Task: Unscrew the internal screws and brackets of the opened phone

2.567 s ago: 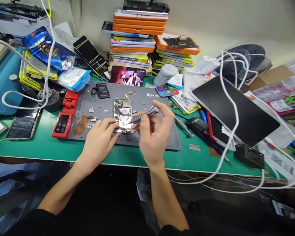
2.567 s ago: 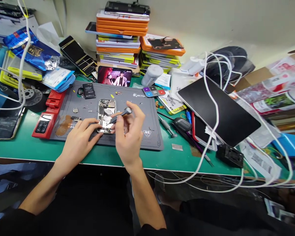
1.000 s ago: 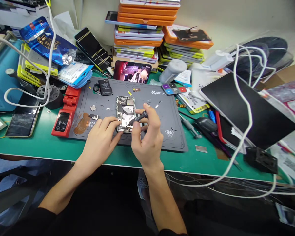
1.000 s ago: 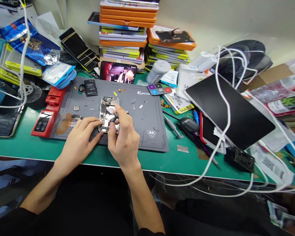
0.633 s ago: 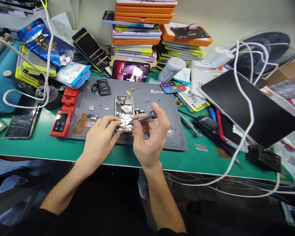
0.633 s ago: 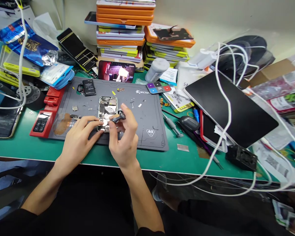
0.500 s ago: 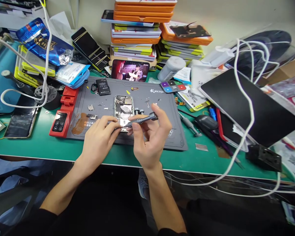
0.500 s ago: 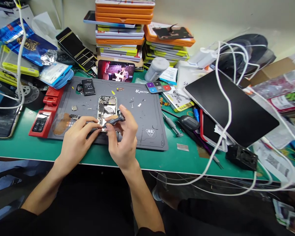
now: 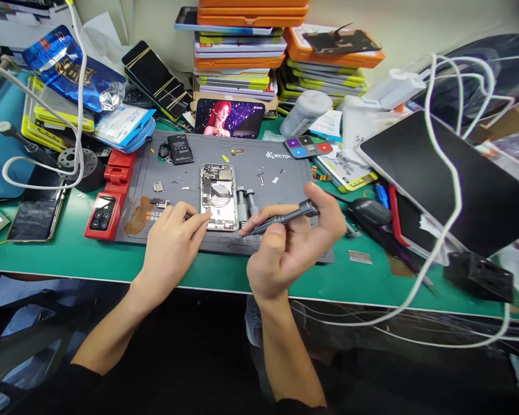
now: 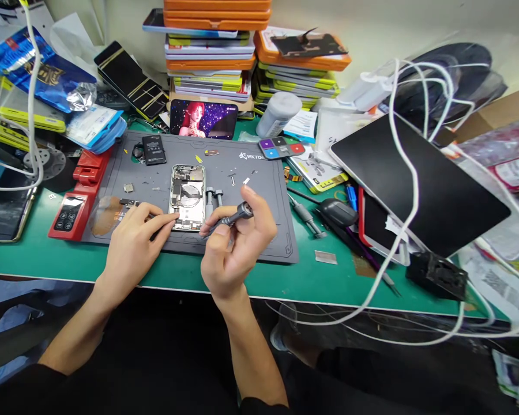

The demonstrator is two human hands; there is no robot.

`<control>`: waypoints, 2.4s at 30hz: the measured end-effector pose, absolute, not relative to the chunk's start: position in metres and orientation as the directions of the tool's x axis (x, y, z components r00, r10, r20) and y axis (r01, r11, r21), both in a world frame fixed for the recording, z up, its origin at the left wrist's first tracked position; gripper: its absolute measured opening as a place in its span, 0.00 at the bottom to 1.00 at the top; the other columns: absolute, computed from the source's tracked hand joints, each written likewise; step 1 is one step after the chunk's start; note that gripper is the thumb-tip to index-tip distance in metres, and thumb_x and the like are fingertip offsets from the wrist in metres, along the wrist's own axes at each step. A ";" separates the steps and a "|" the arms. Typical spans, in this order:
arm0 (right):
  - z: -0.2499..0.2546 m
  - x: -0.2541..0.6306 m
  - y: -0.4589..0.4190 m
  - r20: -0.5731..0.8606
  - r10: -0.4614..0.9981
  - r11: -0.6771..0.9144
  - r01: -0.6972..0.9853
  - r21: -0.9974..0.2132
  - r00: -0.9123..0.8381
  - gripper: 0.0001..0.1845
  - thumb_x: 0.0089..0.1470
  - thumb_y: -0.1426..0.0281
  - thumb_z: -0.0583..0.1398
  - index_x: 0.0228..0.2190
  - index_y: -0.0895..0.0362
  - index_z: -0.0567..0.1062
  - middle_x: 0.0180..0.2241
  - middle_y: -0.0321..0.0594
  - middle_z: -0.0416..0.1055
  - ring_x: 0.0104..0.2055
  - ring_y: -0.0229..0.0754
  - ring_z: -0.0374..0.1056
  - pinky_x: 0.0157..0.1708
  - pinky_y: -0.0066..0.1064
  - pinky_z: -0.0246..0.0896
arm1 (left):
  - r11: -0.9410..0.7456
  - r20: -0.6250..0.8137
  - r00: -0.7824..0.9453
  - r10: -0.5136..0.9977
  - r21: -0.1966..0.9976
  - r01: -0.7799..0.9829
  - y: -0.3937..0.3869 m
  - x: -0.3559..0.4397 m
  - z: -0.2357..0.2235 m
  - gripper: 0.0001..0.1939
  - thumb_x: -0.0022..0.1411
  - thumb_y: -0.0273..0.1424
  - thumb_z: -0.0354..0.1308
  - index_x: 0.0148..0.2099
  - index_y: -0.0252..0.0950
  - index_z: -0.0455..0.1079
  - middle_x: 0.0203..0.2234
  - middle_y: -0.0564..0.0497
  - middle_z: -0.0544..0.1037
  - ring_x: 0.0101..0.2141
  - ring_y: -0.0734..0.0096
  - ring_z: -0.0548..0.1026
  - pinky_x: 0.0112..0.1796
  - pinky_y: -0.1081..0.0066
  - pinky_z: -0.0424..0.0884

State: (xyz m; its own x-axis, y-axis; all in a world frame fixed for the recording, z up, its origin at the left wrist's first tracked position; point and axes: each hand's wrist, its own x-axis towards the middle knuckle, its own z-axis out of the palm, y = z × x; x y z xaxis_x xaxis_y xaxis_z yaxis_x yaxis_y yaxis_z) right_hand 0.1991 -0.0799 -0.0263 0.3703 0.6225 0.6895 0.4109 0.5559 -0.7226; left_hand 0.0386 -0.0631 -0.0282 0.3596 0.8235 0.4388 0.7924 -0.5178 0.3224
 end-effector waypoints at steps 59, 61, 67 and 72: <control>-0.029 0.195 -0.074 0.409 0.892 0.315 0.914 -0.257 -0.193 0.13 0.64 0.77 0.55 0.46 0.57 0.74 0.38 0.41 0.81 0.38 0.44 0.76 0.38 0.34 0.62 | -0.452 0.385 0.300 0.873 0.409 0.793 -0.067 0.033 -0.027 0.05 0.76 0.30 0.53 0.49 0.37 0.70 0.43 0.49 0.78 0.44 0.62 0.73 0.48 0.62 0.69; -0.033 0.195 -0.075 0.466 0.866 0.328 0.909 -0.256 -0.181 0.15 0.65 0.76 0.54 0.49 0.58 0.75 0.40 0.42 0.82 0.39 0.43 0.76 0.39 0.35 0.63 | -0.450 0.384 0.297 0.874 0.412 0.792 -0.067 0.033 -0.027 0.05 0.77 0.30 0.53 0.49 0.38 0.70 0.44 0.49 0.78 0.44 0.62 0.73 0.48 0.61 0.69; -0.036 0.200 -0.082 0.579 0.798 0.334 0.922 -0.196 -0.166 0.15 0.65 0.76 0.56 0.47 0.57 0.80 0.30 0.37 0.79 0.31 0.39 0.72 0.33 0.34 0.58 | -0.451 0.387 0.292 0.875 0.428 0.783 -0.067 0.033 -0.027 0.07 0.77 0.31 0.51 0.49 0.38 0.70 0.43 0.49 0.78 0.44 0.63 0.73 0.49 0.61 0.70; -0.037 0.202 -0.084 0.563 0.809 0.343 0.914 -0.216 -0.171 0.12 0.66 0.72 0.58 0.41 0.55 0.83 0.28 0.36 0.80 0.29 0.37 0.72 0.31 0.33 0.56 | -0.446 0.382 0.288 0.878 0.438 0.780 -0.067 0.034 -0.027 0.06 0.77 0.31 0.52 0.49 0.38 0.70 0.43 0.49 0.78 0.43 0.63 0.73 0.48 0.61 0.70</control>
State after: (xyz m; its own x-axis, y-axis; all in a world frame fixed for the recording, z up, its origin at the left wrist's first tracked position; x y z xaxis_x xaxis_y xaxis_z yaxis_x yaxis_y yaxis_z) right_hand 0.2021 -0.0842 -0.0373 -0.1707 0.8086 0.5631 0.9142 0.3432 -0.2156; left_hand 0.0338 -0.0673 -0.0268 0.2877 0.8784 0.3815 0.7804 -0.4460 0.4382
